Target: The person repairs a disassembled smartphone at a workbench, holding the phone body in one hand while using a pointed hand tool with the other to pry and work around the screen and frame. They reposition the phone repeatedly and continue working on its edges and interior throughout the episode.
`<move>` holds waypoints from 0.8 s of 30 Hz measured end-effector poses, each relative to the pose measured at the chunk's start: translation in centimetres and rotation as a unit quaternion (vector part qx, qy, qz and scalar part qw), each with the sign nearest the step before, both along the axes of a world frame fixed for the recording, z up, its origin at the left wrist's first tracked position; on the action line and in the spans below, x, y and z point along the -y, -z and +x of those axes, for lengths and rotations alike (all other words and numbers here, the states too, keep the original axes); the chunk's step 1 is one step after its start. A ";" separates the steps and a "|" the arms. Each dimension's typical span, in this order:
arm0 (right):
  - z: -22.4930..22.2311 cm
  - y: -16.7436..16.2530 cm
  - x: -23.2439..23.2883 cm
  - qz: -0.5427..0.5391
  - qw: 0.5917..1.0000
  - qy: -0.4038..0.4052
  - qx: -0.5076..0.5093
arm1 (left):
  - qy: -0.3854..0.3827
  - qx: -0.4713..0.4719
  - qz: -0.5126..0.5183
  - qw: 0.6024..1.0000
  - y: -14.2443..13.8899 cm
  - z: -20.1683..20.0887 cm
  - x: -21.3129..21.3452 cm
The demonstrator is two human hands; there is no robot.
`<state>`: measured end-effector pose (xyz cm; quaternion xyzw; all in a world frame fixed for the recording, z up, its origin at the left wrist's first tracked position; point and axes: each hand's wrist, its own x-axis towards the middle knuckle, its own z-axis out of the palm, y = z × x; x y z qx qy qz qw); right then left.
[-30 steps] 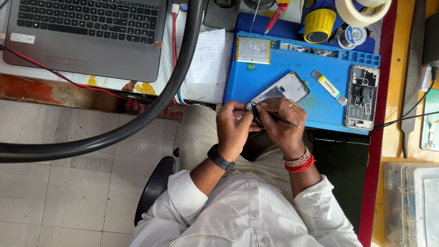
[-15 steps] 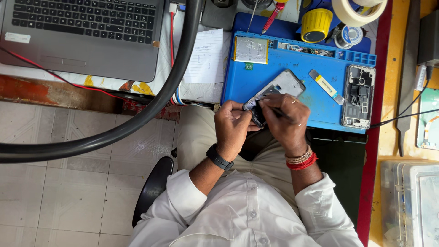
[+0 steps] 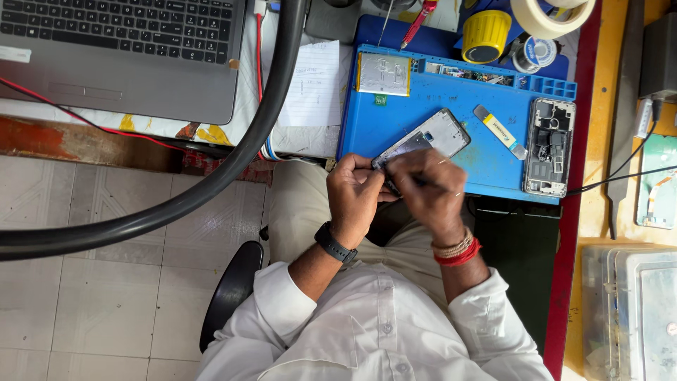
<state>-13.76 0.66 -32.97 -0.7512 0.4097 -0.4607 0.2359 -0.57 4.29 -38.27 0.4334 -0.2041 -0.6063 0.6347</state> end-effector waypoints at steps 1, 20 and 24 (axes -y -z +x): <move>-0.1 0.0 0.1 0.017 0.999 0.030 0.003 | 0.003 0.003 0.006 1.000 0.0 0.0 0.0; -0.5 -0.8 1.0 0.061 0.998 0.031 0.008 | -0.006 -0.001 0.006 1.000 0.1 -0.1 0.2; -0.7 -1.2 1.3 0.001 0.997 0.072 -0.033 | -0.002 0.012 0.015 1.000 -0.1 0.0 0.2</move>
